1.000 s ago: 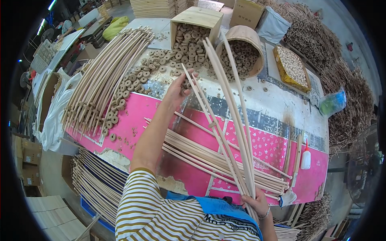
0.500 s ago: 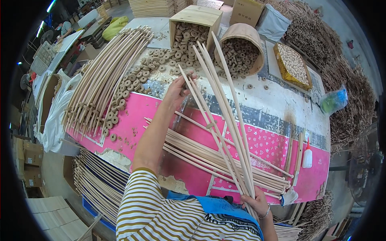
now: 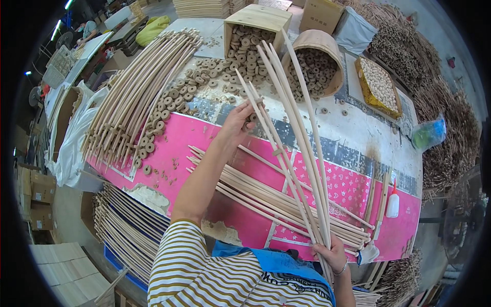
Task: Assembling wooden items by sliding small wooden rings onto long dowels and applying glue at a workbench.
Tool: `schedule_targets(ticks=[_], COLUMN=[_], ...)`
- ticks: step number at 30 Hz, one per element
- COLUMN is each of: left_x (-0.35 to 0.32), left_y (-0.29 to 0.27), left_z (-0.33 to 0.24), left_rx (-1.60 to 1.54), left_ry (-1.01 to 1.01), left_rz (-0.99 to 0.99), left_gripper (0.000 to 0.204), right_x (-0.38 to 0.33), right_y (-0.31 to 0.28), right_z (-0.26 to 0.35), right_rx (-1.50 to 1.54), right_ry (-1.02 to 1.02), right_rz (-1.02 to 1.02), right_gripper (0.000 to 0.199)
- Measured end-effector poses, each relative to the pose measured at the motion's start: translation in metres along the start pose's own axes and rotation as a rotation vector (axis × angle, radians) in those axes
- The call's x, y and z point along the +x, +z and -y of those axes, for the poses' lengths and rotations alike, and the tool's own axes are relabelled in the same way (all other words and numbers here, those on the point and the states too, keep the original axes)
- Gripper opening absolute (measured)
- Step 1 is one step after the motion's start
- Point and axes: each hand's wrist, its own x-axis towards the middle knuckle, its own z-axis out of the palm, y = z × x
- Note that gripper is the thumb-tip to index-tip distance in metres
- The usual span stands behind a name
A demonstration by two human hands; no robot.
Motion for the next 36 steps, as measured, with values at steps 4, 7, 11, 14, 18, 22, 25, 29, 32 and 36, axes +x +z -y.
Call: schedule_targets(ticks=[4,7,11,14,18,22,25,29,32,36], left_x=[-0.016,-0.046,-0.032,0.027,0.066,0.074,0.068,0.059,0.043,0.032], left_y=[0.011,0.041,0.032,-0.077,-0.083,-0.099,-0.106,-0.083,-0.052,-0.027], left_z=[0.012,0.039,0.022,-0.003,-0.022,-0.015,-0.031,-0.053,-0.069,-0.092], left_rx=[0.332,-0.029,0.278,0.678,1.517,1.800,1.432,0.392,0.357,0.285], left_ry=[-0.321,-0.246,-0.101,0.228,0.346,0.412,0.325,0.192,0.134,0.176], left_rz=[-0.030,0.107,-0.070,-0.318,-0.511,-0.465,-0.431,-0.371,-0.218,-0.067], left_gripper=[0.020,0.030,0.032,0.036,0.036,0.029,0.021,0.030,0.031,0.033], right_x=[0.012,0.021,0.018,0.026,0.027,0.028,0.032,0.031,0.033,0.033], right_y=[0.002,0.003,-0.002,-0.002,-0.013,-0.010,-0.010,-0.011,-0.010,-0.007], right_z=[0.002,0.013,0.026,0.024,0.018,0.022,0.019,0.023,0.024,0.027], right_rx=[-0.047,-0.074,-0.057,-0.056,-0.031,-0.038,-0.006,-0.031,-0.006,-0.025], right_ry=[-0.075,-0.141,-0.164,-0.161,-0.148,-0.134,-0.132,-0.092,-0.107,-0.099], right_rz=[-0.014,-0.020,-0.085,-0.042,-0.084,-0.100,-0.047,-0.077,-0.054,-0.072], right_gripper=[0.035,0.035,0.035,0.035,0.036,0.036,0.035,0.033,0.032,0.027])
